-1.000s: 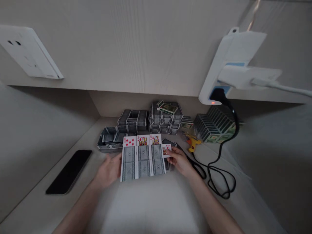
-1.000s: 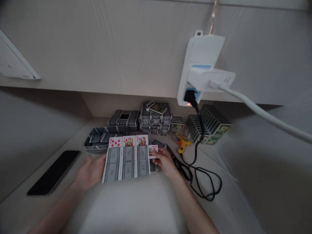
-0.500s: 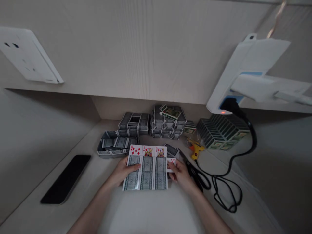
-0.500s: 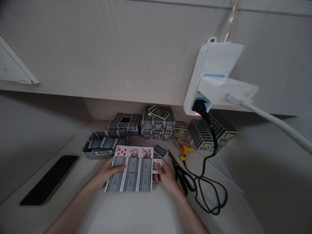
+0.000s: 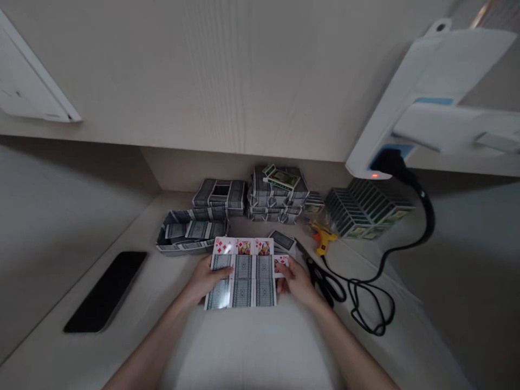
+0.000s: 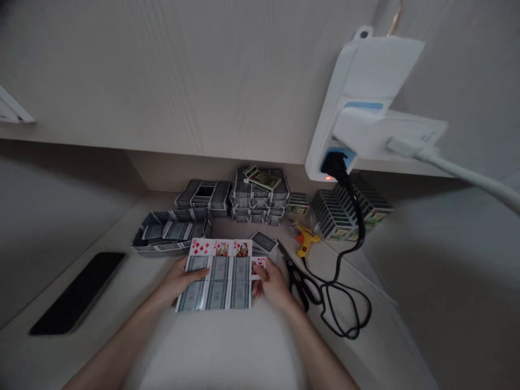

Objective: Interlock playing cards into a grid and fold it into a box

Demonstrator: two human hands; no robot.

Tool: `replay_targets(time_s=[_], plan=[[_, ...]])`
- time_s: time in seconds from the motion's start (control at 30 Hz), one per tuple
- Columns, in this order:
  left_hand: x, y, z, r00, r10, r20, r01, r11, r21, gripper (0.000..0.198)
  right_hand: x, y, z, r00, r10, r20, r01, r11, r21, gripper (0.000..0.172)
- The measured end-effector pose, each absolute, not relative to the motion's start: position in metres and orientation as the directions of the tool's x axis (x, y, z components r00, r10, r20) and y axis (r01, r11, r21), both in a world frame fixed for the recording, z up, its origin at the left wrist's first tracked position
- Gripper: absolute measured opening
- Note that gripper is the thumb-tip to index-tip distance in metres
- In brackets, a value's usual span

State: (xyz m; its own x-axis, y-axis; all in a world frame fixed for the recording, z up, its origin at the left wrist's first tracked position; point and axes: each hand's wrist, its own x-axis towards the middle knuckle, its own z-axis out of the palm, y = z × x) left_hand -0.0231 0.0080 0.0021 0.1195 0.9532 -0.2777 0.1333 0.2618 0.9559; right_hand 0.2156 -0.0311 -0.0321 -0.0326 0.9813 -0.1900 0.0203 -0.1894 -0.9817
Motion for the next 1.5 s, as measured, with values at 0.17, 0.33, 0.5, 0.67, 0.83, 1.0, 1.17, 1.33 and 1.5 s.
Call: replay_targets(time_s=[0.17,0.33,0.5,0.67,0.83,1.0,1.17,1.33,1.5], plan=[[-0.022,0.009,-0.001,0.125,0.964,-0.236,0.118,0.222,0.968,0.037,0.214,-0.032,-0.031,-0.006,0.980,-0.200,0.050,-0.199,-0.979,0.033],[-0.021,0.007,0.000,0.078,0.969,-0.236,0.116,0.226,0.967,0.037,0.212,-0.033,-0.032,-0.015,0.979,-0.203,0.040,-0.202,-0.978,0.034],[-0.022,0.008,-0.003,0.064,0.971,-0.231,0.093,0.225,0.970,0.037,0.210,-0.035,-0.029,-0.004,0.974,-0.226,0.019,-0.226,-0.974,0.036],[-0.023,0.009,-0.005,0.103,0.959,-0.263,0.021,0.263,0.965,0.039,0.209,-0.035,-0.026,0.025,0.977,-0.213,0.018,-0.214,-0.977,0.038],[-0.024,0.010,-0.004,0.158,0.943,-0.294,-0.011,0.299,0.954,0.038,0.209,-0.034,-0.025,0.039,0.976,-0.213,0.000,-0.213,-0.977,0.038],[-0.021,0.008,-0.005,0.142,0.947,-0.288,0.030,0.286,0.958,0.042,0.210,-0.036,-0.021,0.027,0.985,-0.170,-0.007,-0.170,-0.985,0.033],[-0.016,0.005,-0.003,0.101,0.960,-0.259,0.056,0.255,0.965,0.044,0.210,-0.037,-0.020,0.058,0.989,-0.134,0.038,-0.136,-0.990,0.032],[-0.016,0.007,-0.006,0.094,0.965,-0.247,0.088,0.239,0.967,0.044,0.209,-0.037,-0.024,0.086,0.985,-0.149,0.082,-0.156,-0.984,0.031],[-0.017,0.008,-0.011,0.088,0.972,-0.219,0.109,0.209,0.972,0.044,0.208,-0.038,-0.029,0.152,0.983,-0.102,0.112,-0.119,-0.987,0.029]])
